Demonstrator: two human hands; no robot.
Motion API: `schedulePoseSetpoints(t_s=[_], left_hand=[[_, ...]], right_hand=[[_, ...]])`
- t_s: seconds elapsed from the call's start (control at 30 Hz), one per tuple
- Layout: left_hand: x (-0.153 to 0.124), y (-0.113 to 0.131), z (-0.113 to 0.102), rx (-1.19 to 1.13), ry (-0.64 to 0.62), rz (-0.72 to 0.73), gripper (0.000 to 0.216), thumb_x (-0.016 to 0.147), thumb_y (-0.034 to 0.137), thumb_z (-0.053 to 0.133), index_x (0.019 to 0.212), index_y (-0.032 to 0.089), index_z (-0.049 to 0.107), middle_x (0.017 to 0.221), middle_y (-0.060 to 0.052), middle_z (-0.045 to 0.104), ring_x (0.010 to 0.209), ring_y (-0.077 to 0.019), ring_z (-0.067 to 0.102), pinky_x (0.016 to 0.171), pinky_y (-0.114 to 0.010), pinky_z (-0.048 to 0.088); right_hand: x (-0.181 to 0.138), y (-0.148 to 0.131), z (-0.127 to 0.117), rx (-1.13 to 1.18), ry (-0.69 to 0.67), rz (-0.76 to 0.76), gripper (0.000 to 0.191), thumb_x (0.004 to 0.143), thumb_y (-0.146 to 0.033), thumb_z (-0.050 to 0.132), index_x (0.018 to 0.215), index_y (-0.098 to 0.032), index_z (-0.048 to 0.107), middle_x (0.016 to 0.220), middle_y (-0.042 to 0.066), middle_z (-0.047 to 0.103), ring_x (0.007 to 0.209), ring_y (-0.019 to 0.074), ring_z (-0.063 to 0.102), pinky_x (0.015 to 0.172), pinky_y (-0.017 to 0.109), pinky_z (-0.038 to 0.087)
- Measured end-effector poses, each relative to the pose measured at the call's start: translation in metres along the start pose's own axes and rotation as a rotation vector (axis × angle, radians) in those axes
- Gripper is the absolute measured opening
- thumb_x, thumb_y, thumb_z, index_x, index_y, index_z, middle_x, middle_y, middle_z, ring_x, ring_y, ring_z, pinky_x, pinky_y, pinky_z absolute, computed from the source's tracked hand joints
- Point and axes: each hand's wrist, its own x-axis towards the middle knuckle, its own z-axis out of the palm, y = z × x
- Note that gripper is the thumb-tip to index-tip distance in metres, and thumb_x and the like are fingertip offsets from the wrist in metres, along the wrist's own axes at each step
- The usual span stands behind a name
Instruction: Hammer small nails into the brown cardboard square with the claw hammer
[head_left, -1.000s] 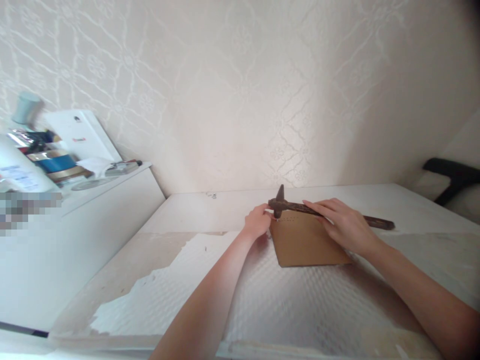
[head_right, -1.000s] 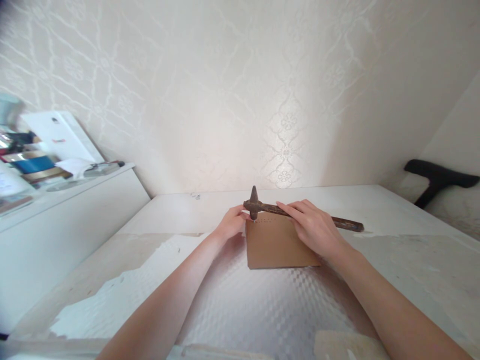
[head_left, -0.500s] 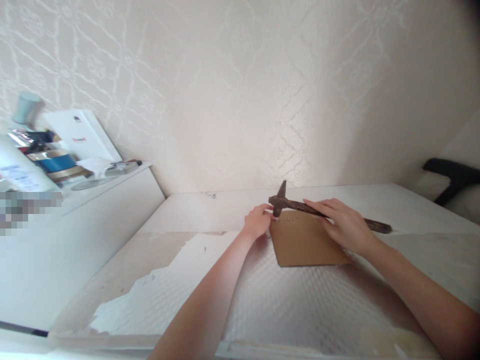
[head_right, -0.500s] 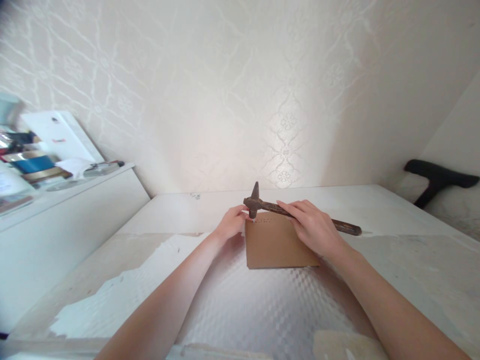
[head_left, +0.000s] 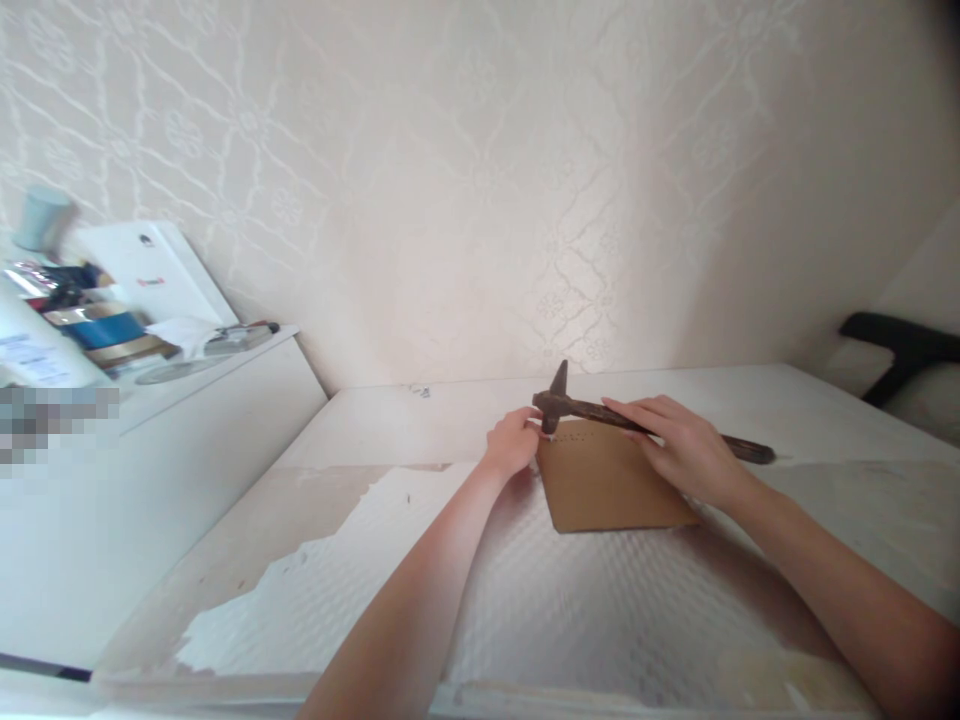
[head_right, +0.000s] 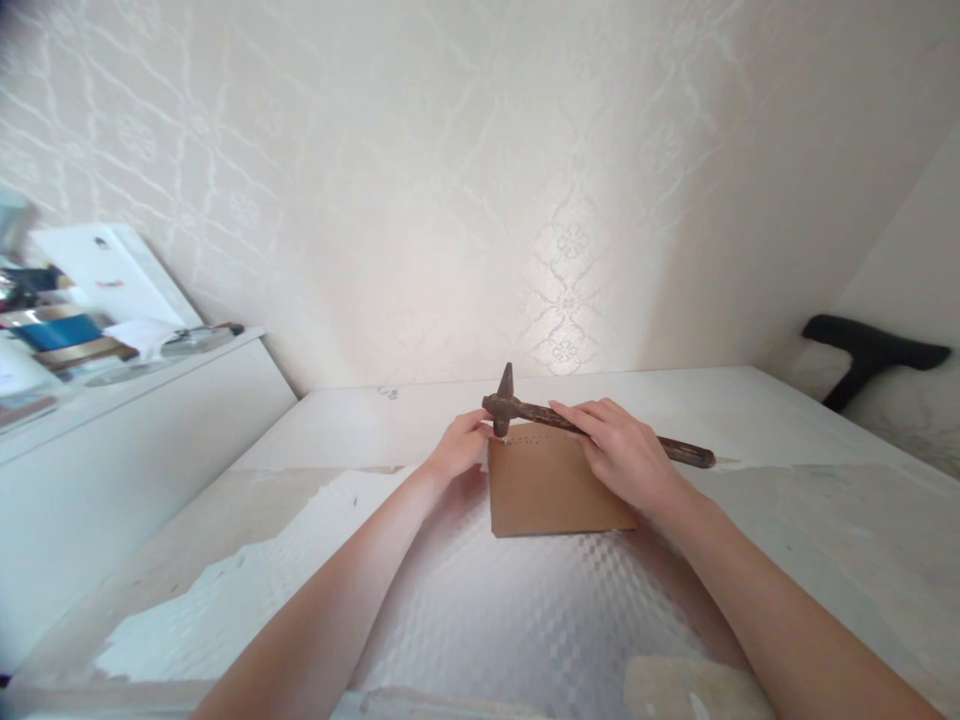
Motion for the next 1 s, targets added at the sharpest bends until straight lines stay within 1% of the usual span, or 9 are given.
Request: schedulePoseSetpoints(t_s=[0.13,0.2,0.33,0.43,0.53,0.63,0.73,0.83,1.0], left_hand=[[-0.001,-0.001,0.000,-0.010,-0.013,0.006,0.039,0.078,0.015,0.043,0.109,0.022,0.064,0.092,-0.002,0.074,0.108,-0.0214,0.060,0.102,-0.040,0.038],[-0.002,-0.001,0.000,-0.004,-0.013,0.009,0.040,0.078,0.014,0.041,0.110,0.021,0.064,0.092,-0.002,0.074,0.110,-0.0206,0.059,0.102,-0.040,0.037],[-0.003,0.001,-0.001,0.006,-0.009,0.000,0.041,0.078,0.013,0.039,0.111,0.021,0.063,0.092,-0.001,0.074,0.111,-0.0192,0.058,0.102,-0.037,0.038],[-0.003,0.003,-0.002,0.015,-0.002,-0.019,0.040,0.078,0.014,0.041,0.110,0.022,0.064,0.093,-0.001,0.073,0.108,-0.0191,0.060,0.099,-0.034,0.040],[-0.004,0.004,-0.002,0.037,0.016,-0.029,0.034,0.079,0.020,0.048,0.109,0.022,0.064,0.097,-0.002,0.073,0.105,-0.0204,0.062,0.095,-0.034,0.043],[-0.006,0.005,-0.001,0.070,0.036,-0.028,0.031,0.079,0.027,0.055,0.107,0.022,0.065,0.099,-0.003,0.072,0.101,-0.0215,0.063,0.093,-0.034,0.044],[-0.008,0.005,0.000,0.095,0.048,-0.019,0.030,0.079,0.029,0.058,0.108,0.023,0.064,0.098,-0.002,0.072,0.099,-0.0206,0.064,0.092,-0.033,0.045],[-0.009,0.004,0.000,0.108,0.056,-0.018,0.030,0.078,0.026,0.059,0.107,0.023,0.064,0.097,-0.002,0.073,0.098,-0.0197,0.065,0.092,-0.032,0.045],[-0.009,0.002,0.000,0.122,0.059,-0.010,0.028,0.078,0.023,0.059,0.106,0.023,0.065,0.097,-0.002,0.073,0.097,-0.0194,0.065,0.091,-0.032,0.046]], right_hand=[[0.001,0.006,-0.001,0.026,0.090,0.079,0.046,0.086,-0.017,0.042,0.130,-0.024,0.053,0.109,0.007,0.064,0.098,0.0214,0.060,0.084,0.036,0.050],[0.001,0.011,0.000,-0.004,0.102,0.131,0.044,0.086,-0.020,0.043,0.129,-0.022,0.054,0.109,0.008,0.064,0.097,0.0221,0.061,0.082,0.035,0.050],[-0.003,0.027,0.006,-0.111,0.044,0.265,0.044,0.085,-0.022,0.043,0.128,-0.016,0.054,0.104,0.011,0.067,0.092,0.0252,0.063,0.078,0.038,0.050],[-0.007,0.037,0.010,-0.172,-0.013,0.350,0.044,0.084,-0.020,0.044,0.126,-0.017,0.055,0.099,0.010,0.069,0.089,0.0255,0.065,0.077,0.039,0.049],[-0.010,0.042,0.012,-0.226,-0.053,0.449,0.041,0.084,-0.022,0.043,0.122,-0.017,0.058,0.096,0.011,0.071,0.085,0.0266,0.066,0.073,0.039,0.049],[-0.011,0.043,0.013,-0.262,-0.043,0.519,0.040,0.084,-0.023,0.043,0.120,-0.016,0.059,0.094,0.011,0.072,0.081,0.0270,0.067,0.069,0.039,0.049],[-0.012,0.044,0.016,-0.301,0.003,0.524,0.039,0.083,-0.023,0.044,0.117,-0.017,0.061,0.089,0.011,0.073,0.077,0.0261,0.067,0.067,0.038,0.048],[-0.012,0.046,0.019,-0.343,0.012,0.496,0.036,0.084,-0.023,0.043,0.114,-0.015,0.063,0.084,0.011,0.072,0.076,0.0265,0.065,0.068,0.038,0.048],[-0.010,0.047,0.018,-0.329,-0.103,0.468,0.033,0.084,-0.019,0.042,0.107,-0.015,0.066,0.085,0.012,0.071,0.075,0.0260,0.065,0.072,0.039,0.047]])
